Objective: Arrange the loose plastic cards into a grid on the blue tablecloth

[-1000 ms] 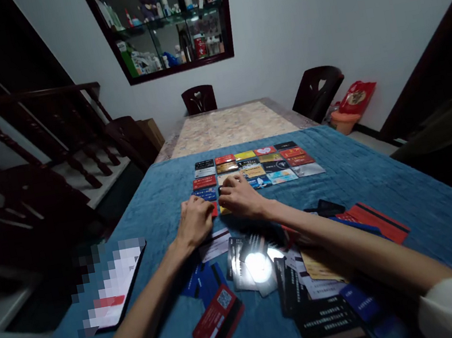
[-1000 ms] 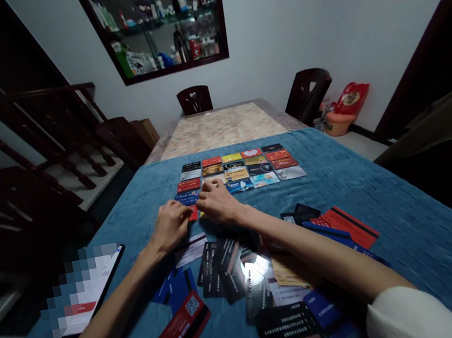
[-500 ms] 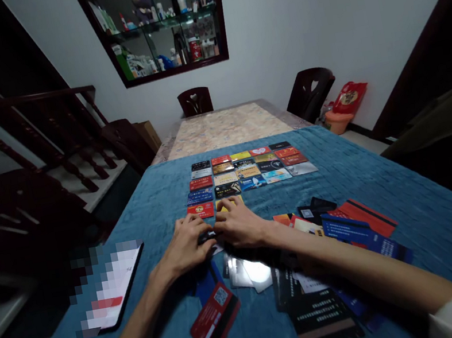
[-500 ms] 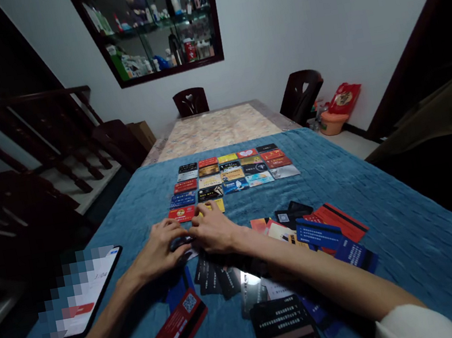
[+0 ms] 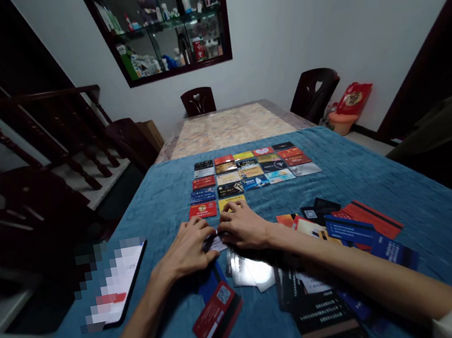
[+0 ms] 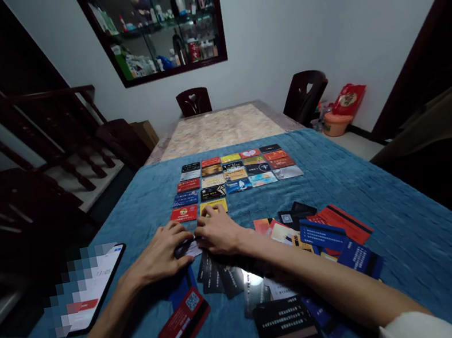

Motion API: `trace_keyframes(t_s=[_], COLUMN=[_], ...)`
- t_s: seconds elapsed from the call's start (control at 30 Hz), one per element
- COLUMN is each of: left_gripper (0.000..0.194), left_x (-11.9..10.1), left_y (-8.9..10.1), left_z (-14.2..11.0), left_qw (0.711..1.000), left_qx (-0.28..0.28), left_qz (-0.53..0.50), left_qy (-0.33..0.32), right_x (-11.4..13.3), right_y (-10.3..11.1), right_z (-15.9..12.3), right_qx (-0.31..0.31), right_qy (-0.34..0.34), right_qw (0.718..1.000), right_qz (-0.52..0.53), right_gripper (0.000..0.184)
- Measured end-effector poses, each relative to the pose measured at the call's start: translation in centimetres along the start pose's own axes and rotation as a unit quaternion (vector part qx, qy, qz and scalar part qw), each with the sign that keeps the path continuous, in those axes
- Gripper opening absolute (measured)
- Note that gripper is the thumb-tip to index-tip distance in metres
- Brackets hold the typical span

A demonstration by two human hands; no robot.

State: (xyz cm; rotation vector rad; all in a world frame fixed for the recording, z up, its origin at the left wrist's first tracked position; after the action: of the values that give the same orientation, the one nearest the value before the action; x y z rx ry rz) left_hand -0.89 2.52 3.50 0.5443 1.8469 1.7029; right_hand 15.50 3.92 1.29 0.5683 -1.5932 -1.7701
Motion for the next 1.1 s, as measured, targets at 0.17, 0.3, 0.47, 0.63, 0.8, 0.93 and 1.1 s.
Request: trace_keyframes(t_s=[0.17,0.3,0.47,0.63,0.8,0.93,1.1], left_gripper=[0.024,0.029,0.026,0.027,0.023,0.021,0.025], left_x=[0.5,1.3,1.9,2.5,2.5,2.3,2.3], left_y=[-0.3,-0.5,-0.3,0.1,0.2,0.4,0.8], left_z=[0.0,0.0,-0.1,-0.1,0.0,0.1,0.2], left_qw=[1.000,1.000,0.999,0.998,0.996,0.991,0.985], left_qx=[-0.015,-0.031,-0.038,-0.032,-0.039,-0.058,-0.095], left_qz=[0.004,-0.002,-0.015,-0.051,-0.084,-0.116,-0.141], left_qy=[-0.003,0.000,-0.005,0.003,-0.002,-0.020,-0.034], right_x=[-0.1,-0.1,0.1,0.2,0.1,-0.2,-0.5], right_y=[0.0,0.1,0.3,-0.1,-0.6,-0.7,-0.7], right_z=[0.1,0.1,0.0,0.1,0.3,0.4,0.5], right_qx=[0.002,0.002,-0.009,-0.025,-0.042,-0.071,-0.104], right_qy=[-0.005,-0.006,0.006,0.013,0.000,-0.016,-0.049], right_qw=[1.000,1.000,1.000,0.999,0.999,0.997,0.993], right_qz=[0.009,0.017,0.021,0.021,0.020,0.023,0.027], right_gripper=[0.033,0.035,0.039,0.039,0.022,0.020,0.019])
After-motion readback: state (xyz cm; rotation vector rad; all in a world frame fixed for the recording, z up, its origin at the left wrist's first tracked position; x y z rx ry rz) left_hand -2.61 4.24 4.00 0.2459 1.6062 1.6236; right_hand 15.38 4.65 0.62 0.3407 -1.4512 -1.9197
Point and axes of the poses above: each hand's wrist, its own z-axis towards the middle knuckle, its own y-axis out of the back of the hand, x = y × z, the point moved 3 cm from there along z, towards the middle knuckle, and after that the axes turned 2 degrees about -y, right-handed, at the moved point
